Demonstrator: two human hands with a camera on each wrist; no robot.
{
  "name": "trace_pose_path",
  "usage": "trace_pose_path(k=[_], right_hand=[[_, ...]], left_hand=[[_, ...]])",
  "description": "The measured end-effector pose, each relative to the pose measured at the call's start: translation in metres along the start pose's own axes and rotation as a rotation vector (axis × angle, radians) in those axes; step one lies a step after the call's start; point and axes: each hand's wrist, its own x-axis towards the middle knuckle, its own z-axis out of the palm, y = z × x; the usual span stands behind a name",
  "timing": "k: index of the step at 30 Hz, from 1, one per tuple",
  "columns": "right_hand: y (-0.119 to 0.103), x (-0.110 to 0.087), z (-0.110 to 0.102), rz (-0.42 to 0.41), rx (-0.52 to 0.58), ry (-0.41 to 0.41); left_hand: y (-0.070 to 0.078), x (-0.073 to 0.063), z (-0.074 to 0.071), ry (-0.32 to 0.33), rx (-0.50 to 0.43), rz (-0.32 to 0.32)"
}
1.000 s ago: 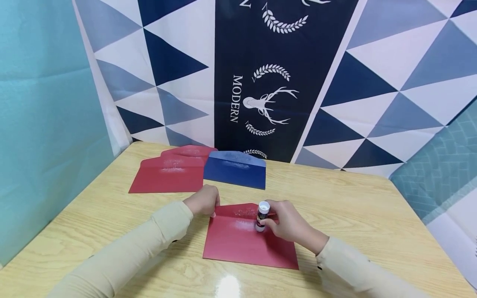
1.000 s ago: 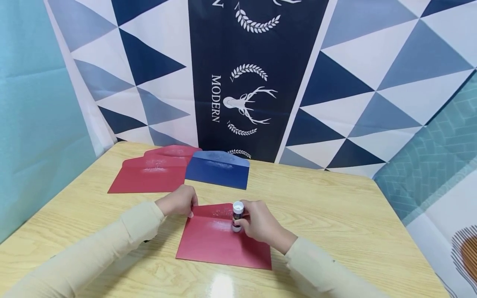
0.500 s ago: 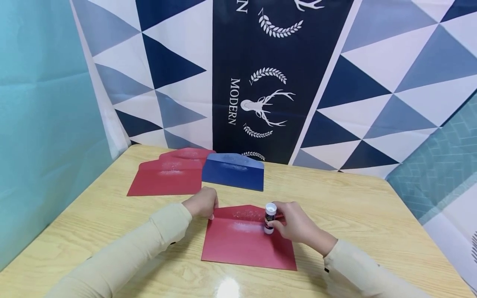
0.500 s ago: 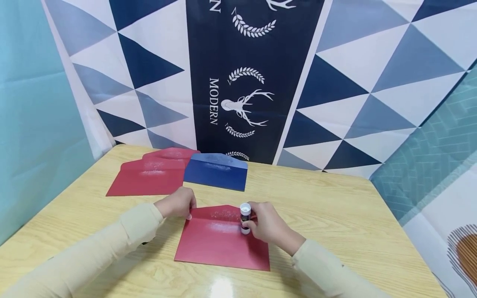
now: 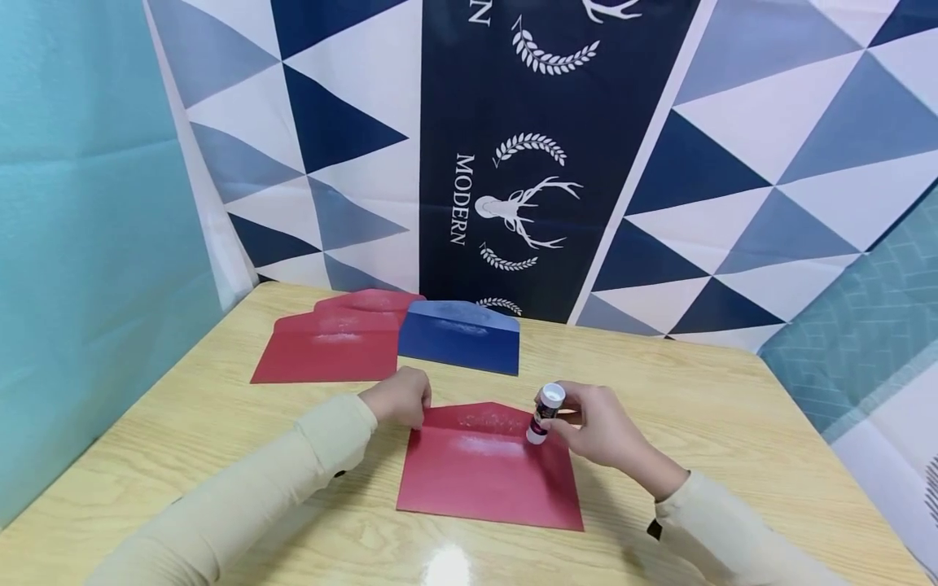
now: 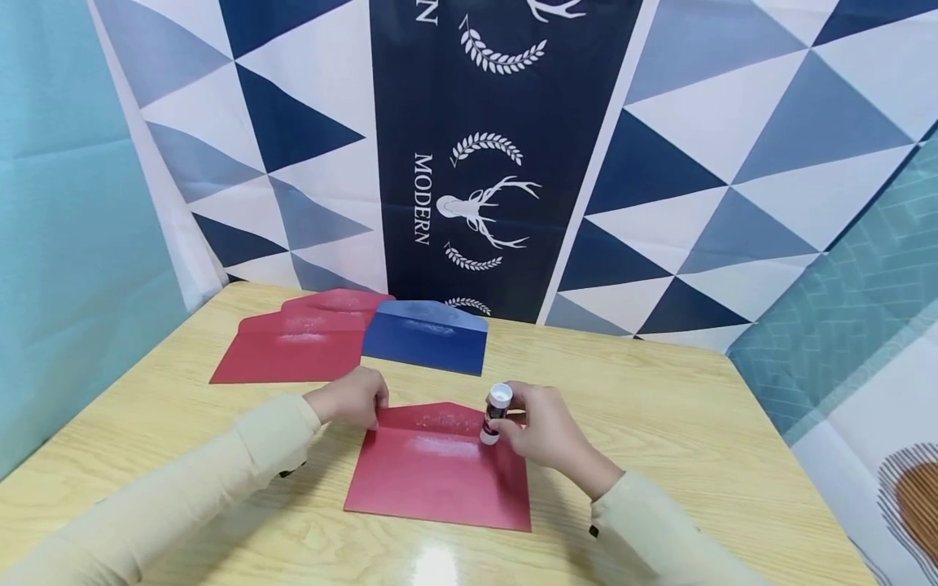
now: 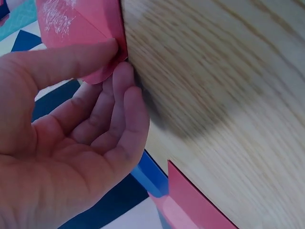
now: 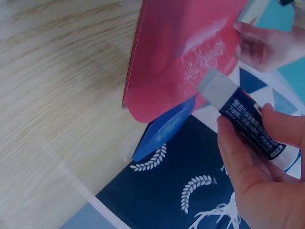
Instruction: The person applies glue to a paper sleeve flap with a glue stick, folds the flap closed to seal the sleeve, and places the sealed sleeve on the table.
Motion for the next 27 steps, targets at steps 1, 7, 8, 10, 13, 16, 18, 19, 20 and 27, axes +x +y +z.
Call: trace_pose_path(k=[1,7,8,10,13,16,18,19,20,27], right_hand=[[0.001,0.0,-0.001,0.005,0.01,0.015],[0.002,-0.004,-0.008,0.031,0.065,0.09],[0.001,-0.005,-0.01,0.038,0.072,0.097],[0.001,-0.006,-0.014,0.049,0.083,0.103],[0.002,-0.007,-0.019,0.061,0.11,0.115],[0.003,-0.009,-0.024,0.073,0.143,0.134],[0.005,-0.011,-0.027,0.085,0.16,0.146],[0.006,-0.012,-0.028,0.091,0.16,0.152],[0.006,-0.013,-0.029,0.099,0.158,0.158],[0.013,-0.02,-0.034,0.124,0.112,0.187]], left_hand=[[-0.002,0.0,0.0,0.001,-0.007,0.001],[-0.011,-0.001,-0.001,0.078,0.004,0.005],[-0.011,-0.001,-0.002,0.087,0.006,0.0],[-0.011,-0.002,-0.005,0.102,0.012,-0.022],[-0.008,-0.001,-0.012,0.106,0.019,-0.069],[-0.002,0.004,-0.016,0.111,0.028,-0.073],[0.003,0.01,-0.016,0.112,0.034,-0.034],[0.006,0.014,-0.015,0.113,0.037,-0.003],[0.009,0.017,-0.014,0.11,0.034,0.034],[0.028,0.037,-0.005,0.063,0.02,0.222]])
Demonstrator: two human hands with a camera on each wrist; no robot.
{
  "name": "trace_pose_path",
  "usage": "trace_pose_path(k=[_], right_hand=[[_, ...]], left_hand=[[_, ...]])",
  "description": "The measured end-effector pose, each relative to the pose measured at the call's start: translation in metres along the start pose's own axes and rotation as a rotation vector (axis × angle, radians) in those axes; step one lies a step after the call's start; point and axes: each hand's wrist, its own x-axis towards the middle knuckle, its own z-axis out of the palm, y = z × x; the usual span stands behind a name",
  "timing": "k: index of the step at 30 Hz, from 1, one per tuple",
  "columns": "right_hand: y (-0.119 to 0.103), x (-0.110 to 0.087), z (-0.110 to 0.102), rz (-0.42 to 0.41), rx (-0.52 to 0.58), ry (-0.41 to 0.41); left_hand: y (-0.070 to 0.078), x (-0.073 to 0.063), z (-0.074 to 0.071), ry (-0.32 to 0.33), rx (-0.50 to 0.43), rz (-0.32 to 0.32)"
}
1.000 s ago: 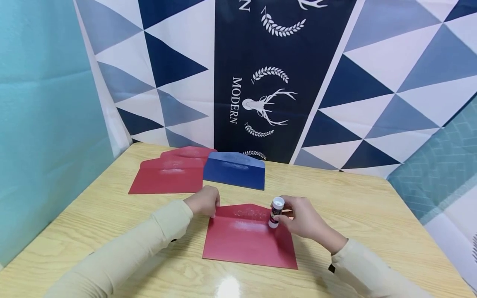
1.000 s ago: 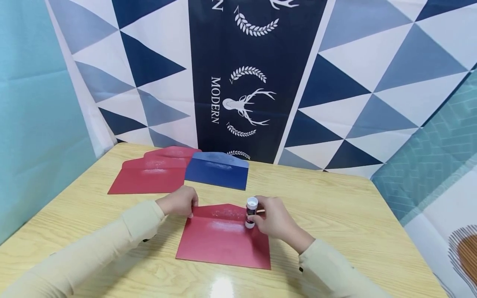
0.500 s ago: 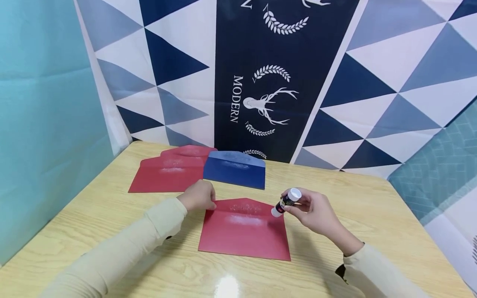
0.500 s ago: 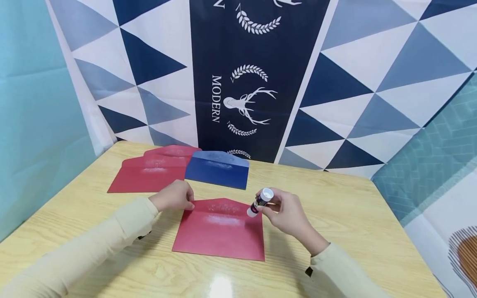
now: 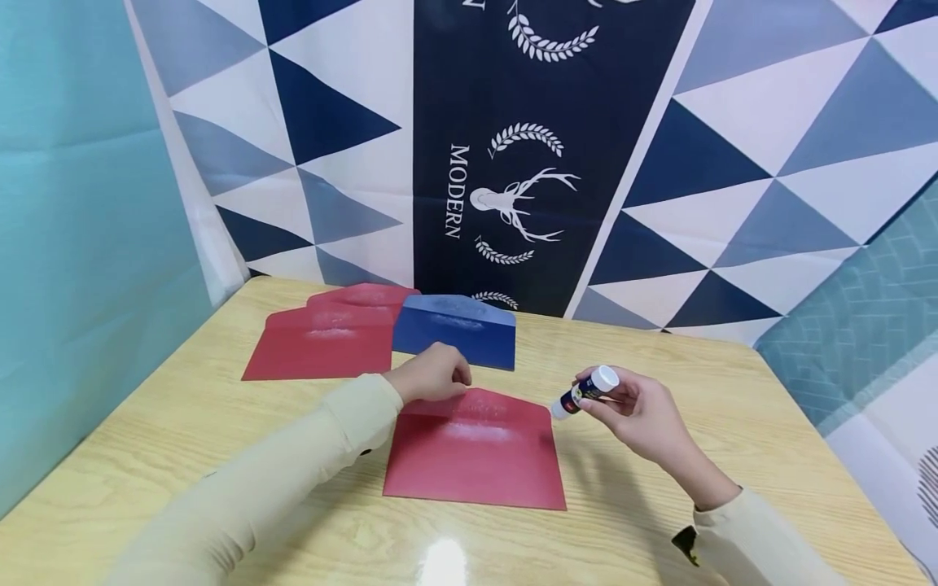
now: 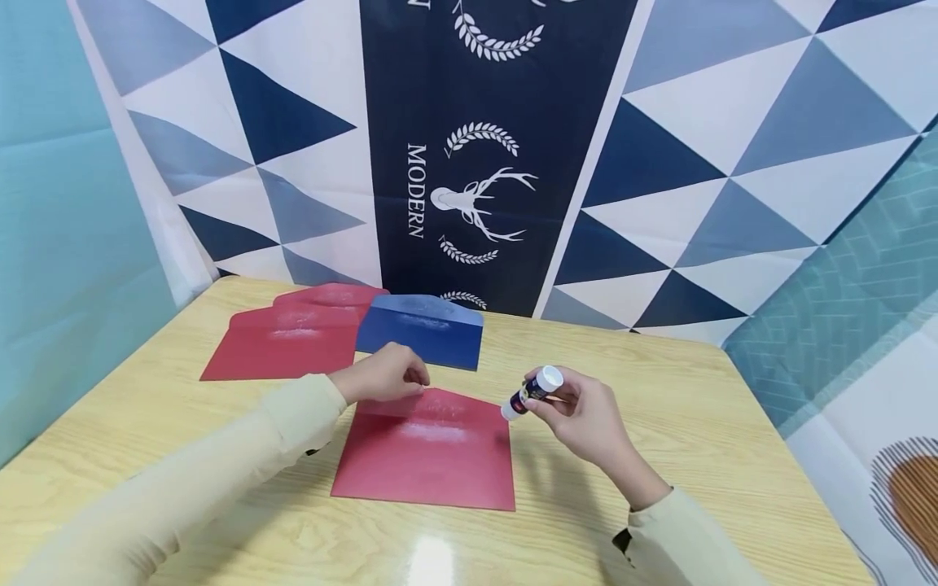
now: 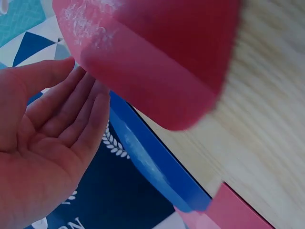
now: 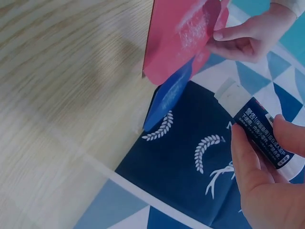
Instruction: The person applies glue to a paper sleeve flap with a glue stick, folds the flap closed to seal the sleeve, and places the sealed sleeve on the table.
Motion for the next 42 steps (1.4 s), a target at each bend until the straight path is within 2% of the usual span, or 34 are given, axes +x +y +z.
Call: trace_pose_path(k=[6,12,16,18,24,27,30,33,35,38,42], right_hand=[[-0.001,-0.001,-0.003,0.003,-0.005,0.003],[-0.004,0.001,-0.003,-0.003,-0.001,0.005],[-0.007,0.001,-0.003,-0.006,-0.004,0.008],[-0.007,0.001,-0.003,-0.006,0.001,0.005],[-0.008,0.001,-0.002,0.002,0.008,-0.002],[-0.008,0.001,-0.002,0.0,0.009,-0.003],[-0.009,0.002,-0.002,-0.006,0.009,-0.004],[-0.008,0.002,-0.001,-0.011,0.017,-0.01],[-0.007,0.002,0.0,-0.01,0.03,-0.017],[-0.005,0.0,0.002,0.006,0.055,-0.029],[-0.003,-0.002,0.004,0.016,0.086,-0.038]], left_hand=[[0.006,0.007,0.003,-0.004,-0.016,0.005],[0.008,0.006,0.003,0.059,-0.042,0.029],[0.011,0.0,0.003,0.102,-0.003,0.049],[0.012,-0.004,0.004,0.119,0.043,0.082],[0.013,-0.016,0.008,0.157,0.183,0.256],[0.014,-0.021,0.009,0.135,0.21,0.322],[0.016,-0.026,0.012,0.068,0.227,0.345],[0.019,-0.031,0.017,-0.009,0.245,0.333],[0.021,-0.032,0.022,-0.033,0.263,0.321],[0.023,-0.032,0.028,-0.036,0.305,0.3],[0.024,-0.031,0.035,-0.039,0.368,0.304]])
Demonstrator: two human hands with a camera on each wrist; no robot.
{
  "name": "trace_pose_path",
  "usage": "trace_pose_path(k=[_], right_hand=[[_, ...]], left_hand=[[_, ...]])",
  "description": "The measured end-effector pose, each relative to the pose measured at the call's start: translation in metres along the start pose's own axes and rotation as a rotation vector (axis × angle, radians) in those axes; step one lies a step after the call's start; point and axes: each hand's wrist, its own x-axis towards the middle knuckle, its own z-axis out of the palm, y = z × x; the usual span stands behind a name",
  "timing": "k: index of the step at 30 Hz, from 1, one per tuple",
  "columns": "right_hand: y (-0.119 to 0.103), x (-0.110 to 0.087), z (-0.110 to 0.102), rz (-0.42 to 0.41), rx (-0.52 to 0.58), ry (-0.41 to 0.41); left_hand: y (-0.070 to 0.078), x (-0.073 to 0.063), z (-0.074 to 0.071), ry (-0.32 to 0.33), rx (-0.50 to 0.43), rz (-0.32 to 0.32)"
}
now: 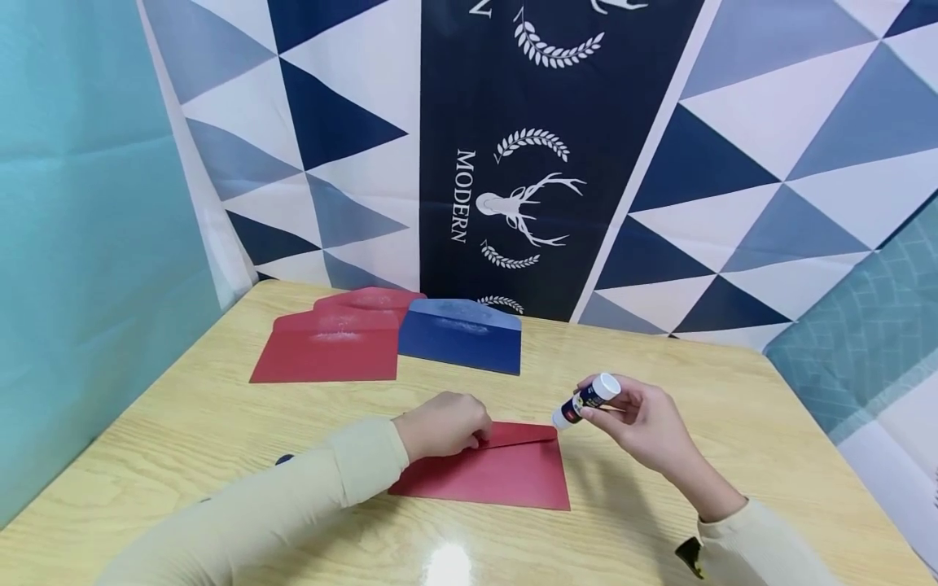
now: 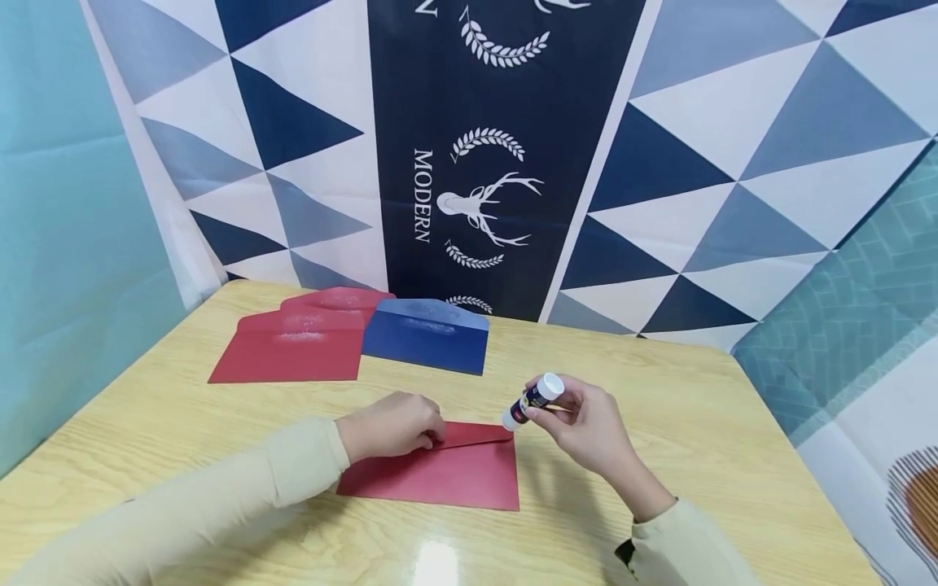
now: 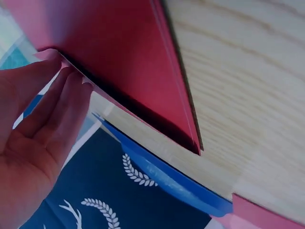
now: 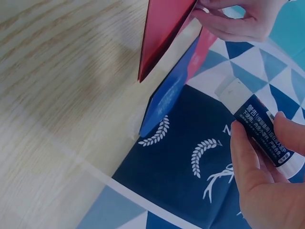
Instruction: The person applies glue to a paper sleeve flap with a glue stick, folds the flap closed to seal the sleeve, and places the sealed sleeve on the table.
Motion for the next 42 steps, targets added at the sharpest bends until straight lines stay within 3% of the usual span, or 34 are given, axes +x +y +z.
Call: trace_pose_path(k=[7,15,24,30,35,42], right_hand=[[0.004,0.002,0.003,-0.015,-0.016,-0.01],[0.001,0.004,0.004,-0.024,-0.06,-0.001],[0.001,0.002,0.0,-0.001,-0.054,0.008],[0.0,0.004,-0.001,-0.032,-0.049,0.022],[0.0,0.003,-0.004,-0.029,-0.041,0.032],[0.005,-0.003,-0.006,0.022,-0.036,0.025]], left_hand=[[0.001,0.001,0.004,0.01,0.025,0.017],[-0.002,0.005,-0.001,-0.007,-0.038,-0.001],[0.011,0.018,0.005,-0.004,0.031,0.044],[0.01,0.022,0.001,0.011,0.031,0.047],[0.01,0.027,-0.005,-0.023,0.014,0.033],[0.022,0.037,-0.004,-0.066,0.003,0.04]])
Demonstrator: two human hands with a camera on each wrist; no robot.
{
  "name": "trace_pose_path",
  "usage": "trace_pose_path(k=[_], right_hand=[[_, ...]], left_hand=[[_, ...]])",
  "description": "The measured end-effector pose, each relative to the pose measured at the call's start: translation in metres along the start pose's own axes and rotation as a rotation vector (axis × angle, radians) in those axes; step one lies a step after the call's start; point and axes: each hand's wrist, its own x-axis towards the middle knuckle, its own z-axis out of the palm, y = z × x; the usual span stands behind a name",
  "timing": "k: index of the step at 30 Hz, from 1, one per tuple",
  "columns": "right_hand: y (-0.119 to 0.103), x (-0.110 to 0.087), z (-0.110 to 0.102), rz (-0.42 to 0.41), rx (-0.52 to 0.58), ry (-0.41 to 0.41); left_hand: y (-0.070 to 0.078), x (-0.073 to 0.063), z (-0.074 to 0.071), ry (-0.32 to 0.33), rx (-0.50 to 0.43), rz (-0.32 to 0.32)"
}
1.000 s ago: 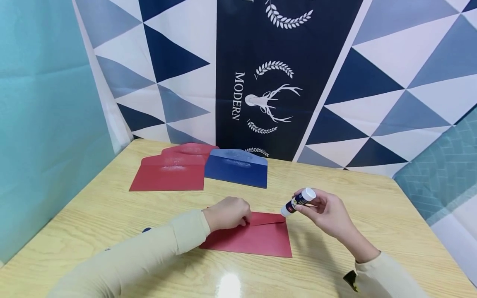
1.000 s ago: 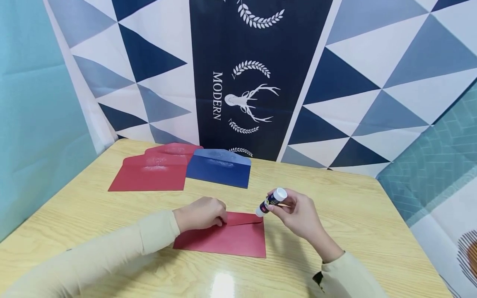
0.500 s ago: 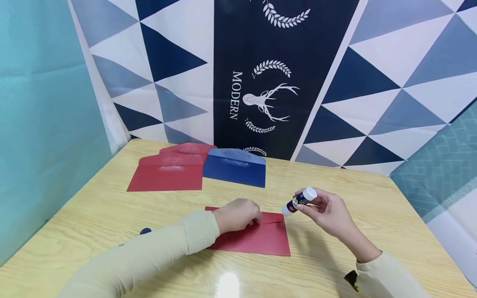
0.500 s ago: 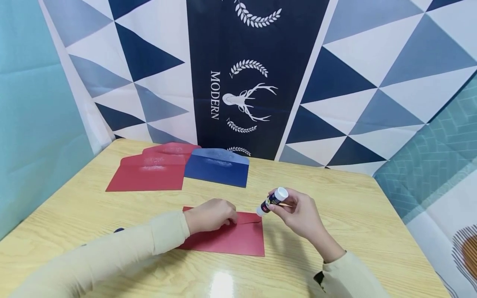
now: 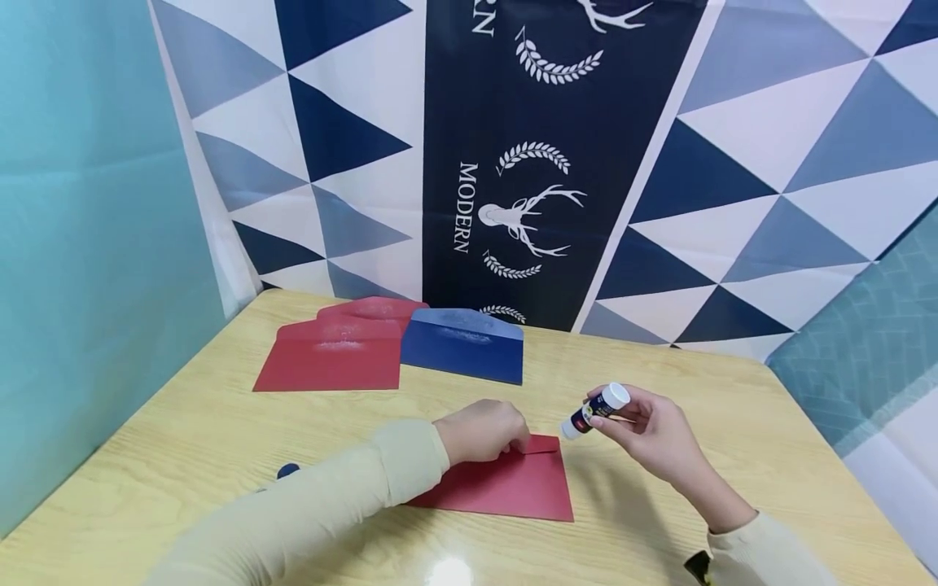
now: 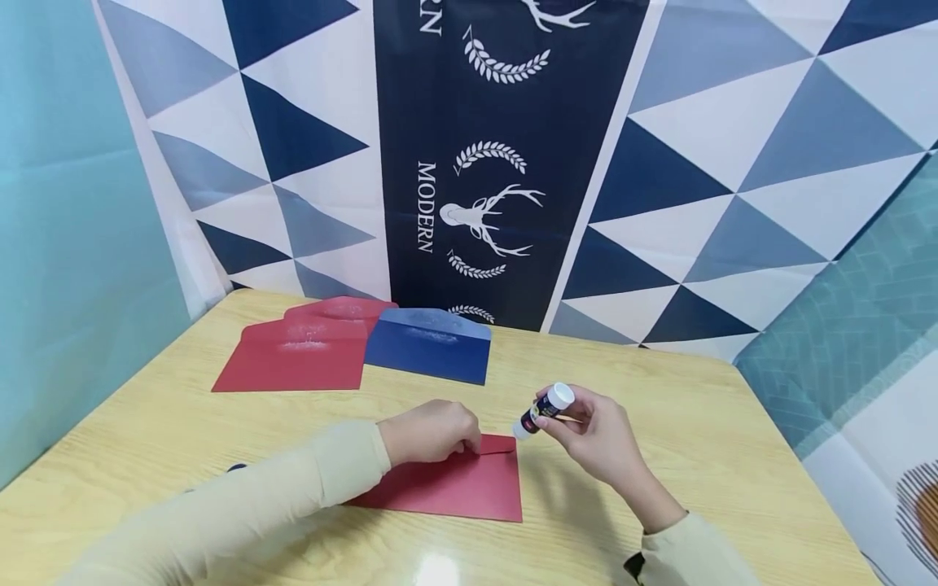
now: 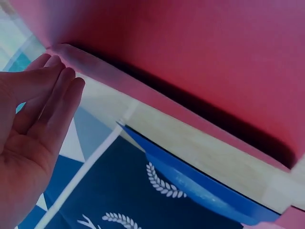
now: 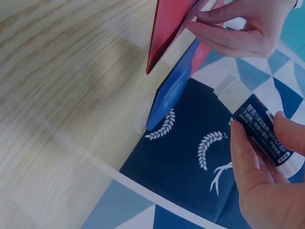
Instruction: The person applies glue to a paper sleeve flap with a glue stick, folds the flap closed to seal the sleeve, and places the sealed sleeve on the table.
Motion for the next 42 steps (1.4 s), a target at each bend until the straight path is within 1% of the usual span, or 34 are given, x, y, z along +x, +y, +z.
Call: trace_pose_path(k=[3,5,9,12,17,23,27,31,33,37,39,42], right_hand=[[0.002,-0.003,0.001,-0.005,-0.001,0.001],[0.002,-0.003,0.001,-0.019,-0.006,0.007],[0.003,-0.004,0.001,-0.033,-0.019,0.021],[0.003,-0.007,0.001,-0.017,-0.012,0.021],[0.005,-0.007,0.003,-0.007,0.012,0.006],[0.007,-0.006,0.006,-0.036,0.015,0.026],[0.005,-0.002,0.006,-0.059,0.022,0.018],[0.005,0.001,0.006,-0.077,0.021,0.007],[0.004,0.001,0.006,-0.071,0.02,0.006],[0.002,0.002,0.005,-0.062,0.018,0.004],[0.001,0.002,0.005,-0.059,0.02,0.007],[-0.001,0.002,0.004,-0.058,0.022,0.012]], left_hand=[[0.005,0.001,0.006,0.006,0.027,0.012],[0.006,0.002,0.009,0.019,0.034,0.006],[0.007,0.001,0.013,0.052,0.031,-0.014],[0.007,-0.001,0.015,0.062,0.013,-0.026],[0.004,-0.012,0.014,0.076,-0.019,-0.056],[-0.005,-0.028,0.013,0.104,0.025,-0.097],[-0.01,-0.03,0.014,0.152,0.036,-0.096],[-0.011,-0.029,0.016,0.187,0.036,-0.091],[-0.012,-0.029,0.015,0.184,0.01,-0.099],[-0.014,-0.031,0.012,0.146,-0.056,-0.149],[-0.015,-0.034,0.009,0.135,-0.078,-0.176],[-0.019,-0.04,0.006,0.14,-0.094,-0.207]])
